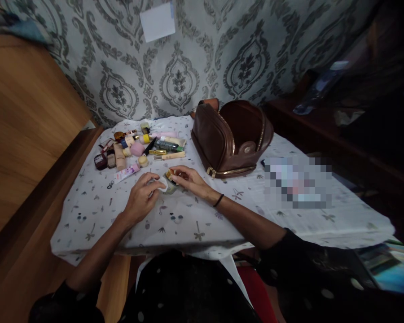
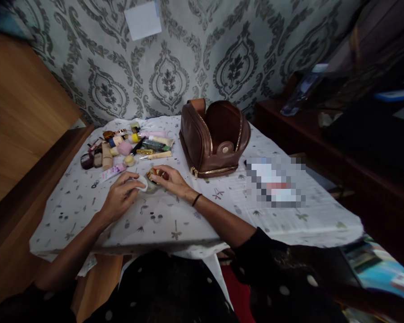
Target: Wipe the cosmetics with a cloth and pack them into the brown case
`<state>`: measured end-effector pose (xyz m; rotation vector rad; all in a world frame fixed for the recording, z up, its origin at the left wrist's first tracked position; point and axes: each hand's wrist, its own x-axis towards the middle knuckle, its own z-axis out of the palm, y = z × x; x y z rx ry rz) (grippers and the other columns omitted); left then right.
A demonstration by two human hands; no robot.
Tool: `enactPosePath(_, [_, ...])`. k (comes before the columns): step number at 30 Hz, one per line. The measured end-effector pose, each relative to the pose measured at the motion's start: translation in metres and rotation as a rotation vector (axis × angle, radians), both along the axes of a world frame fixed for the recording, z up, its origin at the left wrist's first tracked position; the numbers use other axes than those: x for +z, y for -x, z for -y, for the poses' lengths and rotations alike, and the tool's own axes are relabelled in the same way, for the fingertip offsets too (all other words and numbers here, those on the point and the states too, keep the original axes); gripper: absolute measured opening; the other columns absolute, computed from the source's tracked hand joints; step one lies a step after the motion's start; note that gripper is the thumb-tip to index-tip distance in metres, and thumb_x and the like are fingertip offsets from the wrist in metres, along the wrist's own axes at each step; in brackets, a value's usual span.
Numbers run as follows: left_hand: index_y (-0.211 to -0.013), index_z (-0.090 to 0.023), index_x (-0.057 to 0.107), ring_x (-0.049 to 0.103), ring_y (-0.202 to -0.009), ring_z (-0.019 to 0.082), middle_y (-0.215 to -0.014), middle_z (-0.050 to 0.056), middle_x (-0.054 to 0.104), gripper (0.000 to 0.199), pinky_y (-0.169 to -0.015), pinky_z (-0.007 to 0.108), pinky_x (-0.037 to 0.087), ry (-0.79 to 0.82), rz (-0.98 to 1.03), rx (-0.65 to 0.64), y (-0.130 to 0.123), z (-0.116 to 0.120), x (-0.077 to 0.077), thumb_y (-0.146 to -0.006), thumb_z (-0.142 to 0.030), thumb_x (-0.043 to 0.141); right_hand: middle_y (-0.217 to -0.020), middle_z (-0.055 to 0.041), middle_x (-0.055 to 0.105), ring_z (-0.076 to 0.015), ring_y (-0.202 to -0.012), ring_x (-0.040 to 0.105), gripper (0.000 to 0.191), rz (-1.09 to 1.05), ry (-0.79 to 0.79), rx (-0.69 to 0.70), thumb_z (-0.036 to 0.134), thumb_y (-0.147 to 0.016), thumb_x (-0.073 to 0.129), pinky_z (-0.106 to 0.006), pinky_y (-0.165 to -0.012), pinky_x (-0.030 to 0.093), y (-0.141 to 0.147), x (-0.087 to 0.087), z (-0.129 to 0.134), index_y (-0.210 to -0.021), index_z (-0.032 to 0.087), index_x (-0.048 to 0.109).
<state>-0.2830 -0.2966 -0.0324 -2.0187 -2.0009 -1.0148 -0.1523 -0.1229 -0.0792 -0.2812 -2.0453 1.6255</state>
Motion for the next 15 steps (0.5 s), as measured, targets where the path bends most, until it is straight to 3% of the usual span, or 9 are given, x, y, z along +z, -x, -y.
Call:
enactPosePath(3, [-0.094,-0.02,0.072,0.06,-0.106,0.021,-0.106,0.007,0.06,0.031,-0.089,0.034,0.05,0.028,0.002,-0.002,0.001,0.001,-0.002,-0.086,-0.005,0.047,-0.076,0.0009,0.056,-0.0112,-0.061,0.046,0.055,0.048,-0.009,-0.034,0.061,-0.087,0.06,-0.024,-0.055,0.038,-0.002,0.003,0.002,-0.12,0.018,0.065])
enactPosePath(5, [-0.095,-0.02,0.071,0.06,-0.106,0.022,-0.106,0.007,0.06,0.03,-0.09,0.034,0.05,0.028,0.013,-0.005,0.001,0.001,-0.002,-0.086,-0.004,0.047,-0.077,0.0006,0.056,-0.0115,-0.062,0.046,0.055,0.046,-0.039,-0.035,0.061,-0.088,0.058,-0.024,-0.056,0.039,-0.003,0.003,0.001,-0.123,0.018,0.065])
enactPosePath(12, [-0.104,-0.022,0.072,0.059,-0.104,0.02,-0.108,0.006,0.058,0.032,-0.091,0.033,0.049,-0.027,0.062,0.001,-0.006,-0.007,-0.002,-0.09,-0.007,0.047,-0.113,-0.0085,0.062,-0.0171,-0.089,0.056,0.053,-0.01,-0.09,0.086,0.052,-0.089,0.062,-0.03,-0.075,0.049,-0.005,0.0,-0.008,-0.132,0.021,0.063])
enactPosePath(15, [-0.105,-0.022,0.073,0.059,-0.103,0.02,-0.11,0.007,0.058,0.032,-0.09,0.034,0.05,-0.029,0.058,0.0,-0.008,-0.009,-0.002,-0.091,-0.009,0.047,-0.115,-0.0088,0.062,-0.016,-0.085,0.057,0.054,0.004,-0.049,0.117,0.05,-0.089,0.063,-0.029,-0.072,0.05,-0.006,-0.002,-0.01,-0.135,0.021,0.061])
